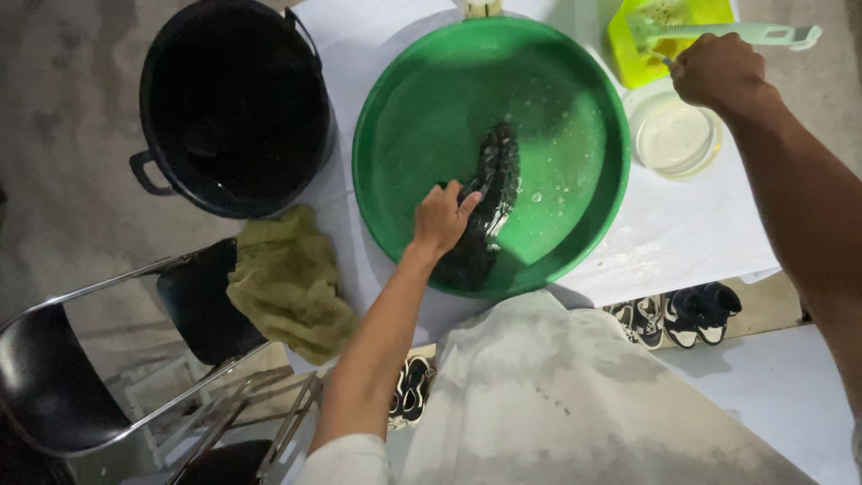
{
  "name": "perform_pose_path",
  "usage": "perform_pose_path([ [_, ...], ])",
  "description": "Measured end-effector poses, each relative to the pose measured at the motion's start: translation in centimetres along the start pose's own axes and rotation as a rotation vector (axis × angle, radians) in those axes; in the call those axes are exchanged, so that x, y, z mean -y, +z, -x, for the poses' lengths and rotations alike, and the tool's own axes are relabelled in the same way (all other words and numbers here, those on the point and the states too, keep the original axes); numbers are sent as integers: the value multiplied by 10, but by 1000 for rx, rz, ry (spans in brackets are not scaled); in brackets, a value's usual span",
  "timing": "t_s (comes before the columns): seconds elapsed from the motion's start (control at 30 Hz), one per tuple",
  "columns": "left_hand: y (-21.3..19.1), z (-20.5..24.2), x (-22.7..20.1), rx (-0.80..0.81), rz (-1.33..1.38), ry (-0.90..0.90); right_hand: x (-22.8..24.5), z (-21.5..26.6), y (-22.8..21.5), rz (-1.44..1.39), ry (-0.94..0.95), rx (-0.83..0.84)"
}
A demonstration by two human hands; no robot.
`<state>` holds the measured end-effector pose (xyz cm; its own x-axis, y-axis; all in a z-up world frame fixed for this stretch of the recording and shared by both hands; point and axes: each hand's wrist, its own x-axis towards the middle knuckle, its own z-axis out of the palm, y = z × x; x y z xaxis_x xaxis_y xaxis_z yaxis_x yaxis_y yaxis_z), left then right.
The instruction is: The person scrubs a black shoe with a toothbrush and cleaning paste inside a green basin on a table.
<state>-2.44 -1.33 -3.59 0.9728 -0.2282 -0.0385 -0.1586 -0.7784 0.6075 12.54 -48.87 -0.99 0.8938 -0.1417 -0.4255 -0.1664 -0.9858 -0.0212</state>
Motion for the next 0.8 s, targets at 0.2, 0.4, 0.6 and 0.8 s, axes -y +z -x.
perform_pose_path([
  [0.2, -3, 0, -17, -6, 160, -263, -14, -42, 36, 171, 24, -92],
  [0.4, -27, -2, -44, -123, 181, -281, -13, -32, 5, 234, -86, 2],
  [0.6, -69, -13, -69, -109, 170, -304, -4, 17, -14, -141, -109, -30],
  [0.8, -118, -32, -103, -93, 87, -178, -11, 122, -41, -1073, -298, 175],
])
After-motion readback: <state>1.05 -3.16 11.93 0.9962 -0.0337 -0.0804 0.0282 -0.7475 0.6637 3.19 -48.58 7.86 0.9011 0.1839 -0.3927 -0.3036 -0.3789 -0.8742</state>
